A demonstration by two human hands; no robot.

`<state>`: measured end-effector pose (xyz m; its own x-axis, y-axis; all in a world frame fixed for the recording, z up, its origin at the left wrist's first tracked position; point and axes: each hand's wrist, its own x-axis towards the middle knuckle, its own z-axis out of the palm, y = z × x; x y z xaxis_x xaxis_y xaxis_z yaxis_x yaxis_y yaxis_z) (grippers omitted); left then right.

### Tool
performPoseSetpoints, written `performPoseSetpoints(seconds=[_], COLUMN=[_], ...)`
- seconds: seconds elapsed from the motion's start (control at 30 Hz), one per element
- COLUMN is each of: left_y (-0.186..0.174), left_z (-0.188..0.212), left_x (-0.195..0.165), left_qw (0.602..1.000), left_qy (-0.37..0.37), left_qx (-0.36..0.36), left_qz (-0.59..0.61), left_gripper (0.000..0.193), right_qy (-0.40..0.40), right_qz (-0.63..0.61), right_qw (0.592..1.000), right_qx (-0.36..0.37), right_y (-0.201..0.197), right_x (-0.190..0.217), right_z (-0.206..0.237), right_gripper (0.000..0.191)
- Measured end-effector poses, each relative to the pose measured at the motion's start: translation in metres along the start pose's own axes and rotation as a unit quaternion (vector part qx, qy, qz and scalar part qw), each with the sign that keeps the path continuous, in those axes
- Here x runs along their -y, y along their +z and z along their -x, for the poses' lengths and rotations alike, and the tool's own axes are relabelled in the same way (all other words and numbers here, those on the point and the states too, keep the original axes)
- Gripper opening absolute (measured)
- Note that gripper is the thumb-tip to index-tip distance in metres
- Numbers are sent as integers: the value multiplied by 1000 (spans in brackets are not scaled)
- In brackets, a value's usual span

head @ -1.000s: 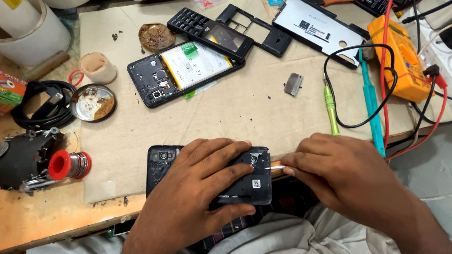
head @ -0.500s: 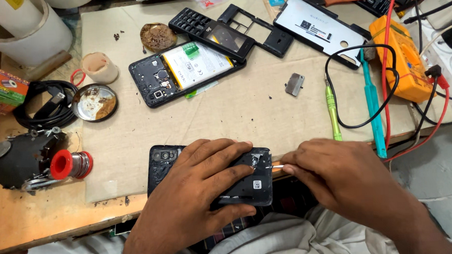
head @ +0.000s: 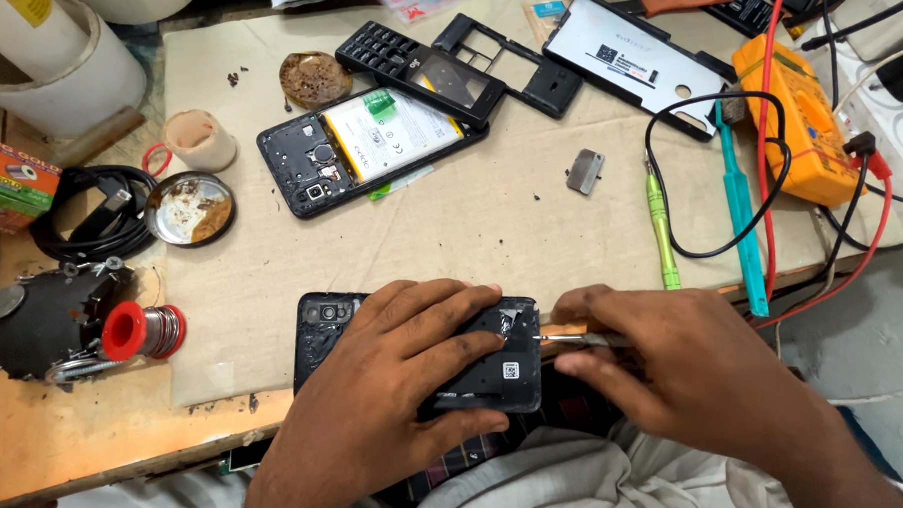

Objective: The person holds a phone back cover on a repair bench and scrapes old adhesive residue off its inner surface with a small blade, working around the edges and repeatedly wiping debris aside while turning the cover to reach different areas.

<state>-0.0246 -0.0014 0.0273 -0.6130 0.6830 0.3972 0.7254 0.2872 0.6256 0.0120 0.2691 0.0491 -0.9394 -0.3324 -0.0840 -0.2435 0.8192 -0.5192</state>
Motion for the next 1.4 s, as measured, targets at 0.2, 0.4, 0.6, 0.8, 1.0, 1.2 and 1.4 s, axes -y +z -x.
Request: performPoseSetpoints(seconds=[0.2,0.4,0.6,0.8,1.0,1.2,1.4], left_y=[1,2,2,1,0,4,-7], left_z=[1,2,3,4,3,7,-7], left_x=[0,1,2,3,2,5,-2], left_qw=[1000,1000,1000,1000,1000,1000,999], left_qy=[-6,4,-3,9,8,9,10], left_qx=[1,6,15,10,9,1,0], left_qz=[1,-7,3,-3,5,-13,-41], left_gripper=[53,52,52,52,52,51,49], right_qy=[-36,-41,-58,-91,-52,-69,21], right_qz=[35,36,53,28,19,-38,-73], right_qw=[998,998,997,995,998,993,991], right_qx=[-29,-11,-16,-19,-28,-83,-108], right_y=[-4,-2,1,1,9,10,9], right_x=[5,2,-3,-4,-4,1,-2], right_z=[-1,-3,-3,-3,-2,3,14], right_gripper=[21,24,22,19,18,15,16])
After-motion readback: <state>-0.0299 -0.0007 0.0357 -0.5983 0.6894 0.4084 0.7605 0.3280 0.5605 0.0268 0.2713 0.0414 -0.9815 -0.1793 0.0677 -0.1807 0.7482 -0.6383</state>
